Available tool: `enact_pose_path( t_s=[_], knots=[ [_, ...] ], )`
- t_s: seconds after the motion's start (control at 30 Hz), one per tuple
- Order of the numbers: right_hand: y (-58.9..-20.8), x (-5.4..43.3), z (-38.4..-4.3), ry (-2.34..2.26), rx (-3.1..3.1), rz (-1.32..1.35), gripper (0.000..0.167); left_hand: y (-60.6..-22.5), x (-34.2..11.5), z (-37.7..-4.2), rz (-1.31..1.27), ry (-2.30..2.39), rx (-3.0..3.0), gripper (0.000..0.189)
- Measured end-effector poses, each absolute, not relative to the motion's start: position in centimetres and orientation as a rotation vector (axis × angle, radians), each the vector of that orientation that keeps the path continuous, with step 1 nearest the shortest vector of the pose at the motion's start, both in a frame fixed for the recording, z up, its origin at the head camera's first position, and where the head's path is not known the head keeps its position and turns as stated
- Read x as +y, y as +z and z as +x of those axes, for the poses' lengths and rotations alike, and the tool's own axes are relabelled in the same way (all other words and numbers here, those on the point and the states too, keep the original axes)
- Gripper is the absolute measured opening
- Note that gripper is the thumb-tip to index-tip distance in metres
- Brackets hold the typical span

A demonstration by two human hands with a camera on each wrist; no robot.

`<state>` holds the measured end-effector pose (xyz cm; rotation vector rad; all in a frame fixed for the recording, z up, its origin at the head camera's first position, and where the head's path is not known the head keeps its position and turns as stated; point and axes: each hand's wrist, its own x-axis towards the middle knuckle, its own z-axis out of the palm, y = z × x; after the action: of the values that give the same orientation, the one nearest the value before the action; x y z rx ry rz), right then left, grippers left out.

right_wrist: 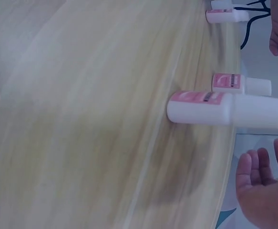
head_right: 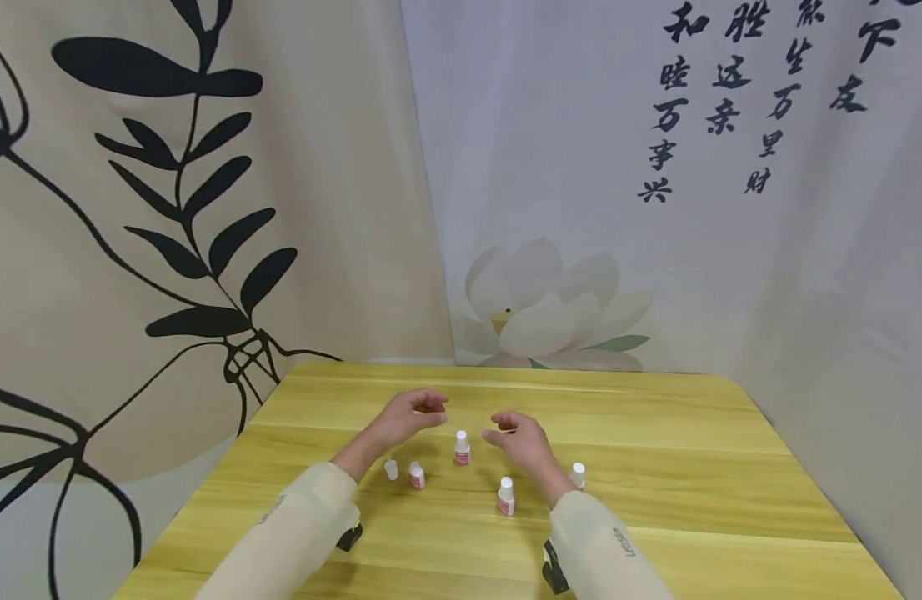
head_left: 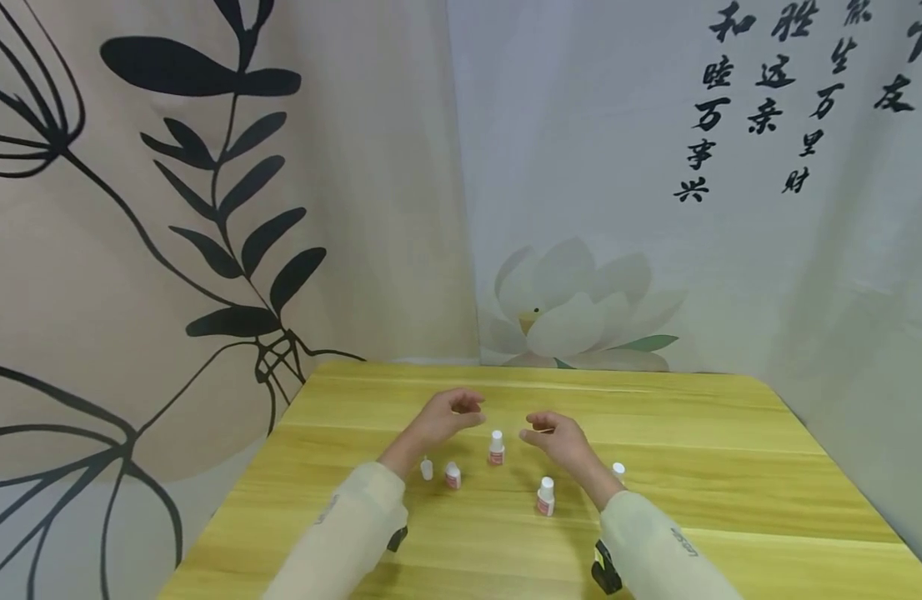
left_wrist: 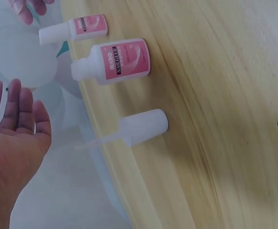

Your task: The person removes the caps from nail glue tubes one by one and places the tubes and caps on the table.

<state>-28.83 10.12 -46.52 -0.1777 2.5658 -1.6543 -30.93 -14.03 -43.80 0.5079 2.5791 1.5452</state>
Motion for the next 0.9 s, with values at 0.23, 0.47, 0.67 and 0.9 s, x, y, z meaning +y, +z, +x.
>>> enact_pose_path(
  t_s=[0.23,0.47,0.67,0.9],
  knots=[
    [-47.1,10.0,-29.1,-1.656,2.503,-0.198,0.04,-44.4,-13.6,-31.0,0.487,1.55,2.536,0.034],
    [-47.8,9.9,-29.5,-1.626,2.488,-0.212,0.038,-44.8,-13.1,-31.1,0.506,1.523,2.516,0.035],
    [-48.2,9.9,-29.7,-1.589,2.47,-0.242,0.035,-45.1,-12.7,-31.0,0.491,1.485,2.511,0.033],
    [-48.8,10.1,-30.1,-1.583,2.443,-0.279,0.037,-45.5,-12.6,-31.0,0.504,1.473,2.487,0.03]
  ],
)
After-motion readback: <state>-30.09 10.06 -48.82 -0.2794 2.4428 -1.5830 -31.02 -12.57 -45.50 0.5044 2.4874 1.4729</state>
